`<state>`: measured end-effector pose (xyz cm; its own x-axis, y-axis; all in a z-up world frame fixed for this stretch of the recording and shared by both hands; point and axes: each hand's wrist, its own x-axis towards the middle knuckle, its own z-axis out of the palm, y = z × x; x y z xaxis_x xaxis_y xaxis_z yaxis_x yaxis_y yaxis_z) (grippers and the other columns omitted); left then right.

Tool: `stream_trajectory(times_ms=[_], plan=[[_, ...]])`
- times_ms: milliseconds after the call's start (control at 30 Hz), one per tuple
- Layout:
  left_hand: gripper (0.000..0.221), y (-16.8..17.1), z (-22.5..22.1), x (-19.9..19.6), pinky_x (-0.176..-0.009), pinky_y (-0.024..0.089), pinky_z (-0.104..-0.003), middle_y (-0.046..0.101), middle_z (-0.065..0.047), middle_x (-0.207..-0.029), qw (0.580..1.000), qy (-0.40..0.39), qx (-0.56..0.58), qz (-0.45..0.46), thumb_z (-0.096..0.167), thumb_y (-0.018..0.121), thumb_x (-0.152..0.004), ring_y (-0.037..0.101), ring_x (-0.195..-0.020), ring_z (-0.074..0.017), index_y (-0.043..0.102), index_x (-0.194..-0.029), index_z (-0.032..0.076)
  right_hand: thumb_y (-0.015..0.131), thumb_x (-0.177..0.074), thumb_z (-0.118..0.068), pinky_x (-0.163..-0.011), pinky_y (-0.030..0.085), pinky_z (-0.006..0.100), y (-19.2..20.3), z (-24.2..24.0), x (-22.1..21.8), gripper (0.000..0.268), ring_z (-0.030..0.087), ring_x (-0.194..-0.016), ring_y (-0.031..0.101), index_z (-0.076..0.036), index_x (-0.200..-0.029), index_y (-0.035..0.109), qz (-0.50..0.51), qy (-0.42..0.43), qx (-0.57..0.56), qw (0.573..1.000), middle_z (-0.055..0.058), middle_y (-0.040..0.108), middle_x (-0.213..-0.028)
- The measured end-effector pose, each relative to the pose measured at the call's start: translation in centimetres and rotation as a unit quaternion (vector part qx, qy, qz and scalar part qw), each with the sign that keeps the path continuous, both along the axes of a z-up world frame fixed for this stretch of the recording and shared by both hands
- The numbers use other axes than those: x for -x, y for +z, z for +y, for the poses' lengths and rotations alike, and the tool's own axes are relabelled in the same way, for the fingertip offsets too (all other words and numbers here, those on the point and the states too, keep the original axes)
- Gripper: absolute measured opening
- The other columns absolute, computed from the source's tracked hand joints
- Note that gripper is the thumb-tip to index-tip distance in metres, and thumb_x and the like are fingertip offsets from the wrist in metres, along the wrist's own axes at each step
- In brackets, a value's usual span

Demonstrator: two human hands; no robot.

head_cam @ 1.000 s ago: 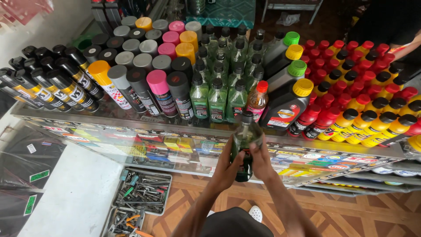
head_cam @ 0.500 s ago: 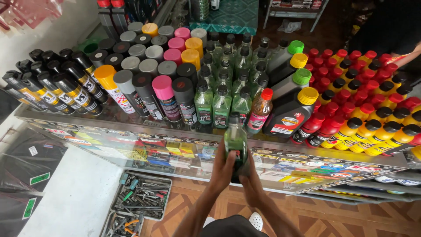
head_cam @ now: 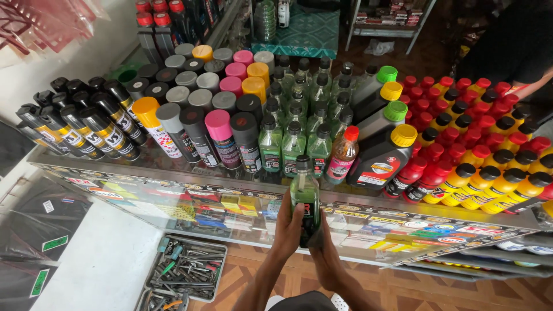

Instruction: Wiping down fluid bottles with a rag and organizing them onto display shelves in a parts shop.

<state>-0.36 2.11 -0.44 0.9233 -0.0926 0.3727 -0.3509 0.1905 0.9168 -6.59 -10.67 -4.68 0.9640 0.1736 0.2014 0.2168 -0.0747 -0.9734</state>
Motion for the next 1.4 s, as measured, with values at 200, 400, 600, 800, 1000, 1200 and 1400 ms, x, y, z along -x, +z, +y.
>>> stream_trajectory(times_ms=[200, 400, 600, 800, 1000, 1200, 1400], plan=[[0.052, -0.1, -1.4, 1.1, -0.105, 0.043, -0.034, 0.057, -0.014, -0.141, 0.997, -0.067, 0.012, 0.043, 0.009, 0.046, -0.101, 0.055, -0.122, -0.0212, 0.039, -0.152, 0.001, 0.04, -0.101, -0.01, -0.123, 0.023, 0.043, 1.7, -2.3, -4.2, 0.071, 0.029, -0.154, 0.026, -0.005, -0.164, 0.007, -0.118, -0.02, -0.043, 0.992, 0.016, 0.023, -0.169], [0.045, -1.1, -2.0, -0.4, -0.092, 0.048, -0.031, 0.064, -0.01, -0.125, 0.999, -0.022, 0.021, 0.042, 0.016, 0.043, -0.106, 0.057, -0.102, -0.0157, 0.045, -0.148, 0.002, 0.046, -0.095, -0.012, -0.126, 0.019, 0.047, 7.6, -0.6, -4.3, 0.078, 0.039, -0.158, 0.019, 0.003, -0.161, 0.007, -0.179, -0.061, 0.059, 0.98, 0.022, 0.015, -0.171], [0.049, -1.6, -0.6, -2.0, -0.06, 0.036, -0.021, 0.059, 0.002, -0.094, 0.995, 0.037, 0.03, 0.086, 0.029, 0.041, -0.108, 0.039, -0.07, -0.0045, 0.051, -0.148, 0.002, 0.042, -0.099, -0.009, -0.122, 0.024, 0.047, 0.1, -0.6, -0.5, 0.074, 0.036, -0.155, 0.023, 0.002, -0.161, 0.004, -0.073, -0.003, 0.009, 0.997, 0.022, 0.017, -0.169], [0.05, -0.4, -1.9, -2.7, -0.107, 0.043, -0.036, 0.056, -0.015, -0.146, 0.999, -0.044, -0.004, -0.027, 0.019, 0.039, -0.107, 0.056, -0.125, -0.0237, 0.041, -0.153, -0.001, 0.056, -0.094, 0.002, -0.101, 0.048, 0.038, -1.7, -1.1, -1.7, 0.082, 0.025, -0.123, 0.055, -0.006, -0.161, 0.009, -0.015, -0.044, -0.137, 0.99, 0.018, 0.049, -0.143], [0.08, 5.5, -3.0, 0.0, -0.107, 0.042, -0.049, 0.045, -0.029, -0.144, 0.982, 0.048, -0.157, -0.097, 0.017, 0.064, -0.094, 0.053, -0.126, -0.0419, 0.019, -0.155, -0.008, 0.051, -0.096, -0.007, -0.113, 0.037, 0.046, -3.9, -1.1, -2.5, 0.084, 0.041, -0.144, 0.039, 0.003, -0.159, -0.003, -0.107, -0.115, 0.024, 0.987, 0.029, 0.026, -0.16], [0.073, 4.3, -3.2, 0.4, -0.117, 0.033, -0.058, 0.047, -0.033, -0.144, 0.994, -0.003, -0.095, -0.055, 0.005, 0.062, -0.098, 0.04, -0.142, -0.0516, 0.025, -0.16, -0.007, 0.052, -0.099, -0.063, -0.125, 0.02, 0.05, 3.0, -2.5, -6.5, 0.098, 0.028, -0.15, 0.029, -0.001, -0.164, 0.014, -0.228, -0.08, -0.082, 0.967, 0.019, 0.032, -0.163], [0.073, 3.6, -3.8, 0.4, -0.122, 0.025, -0.059, 0.031, -0.036, -0.159, 0.999, -0.018, -0.047, 0.018, -0.004, 0.047, -0.097, 0.027, -0.149, -0.0481, 0.016, -0.164, 0.0, 0.059, -0.102, -0.033, -0.125, 0.021, 0.051, 4.5, -2.3, -7.3, 0.076, 0.035, -0.148, 0.032, 0.004, -0.16, 0.026, -0.256, -0.111, 0.006, 0.96, 0.021, 0.032, -0.157]])
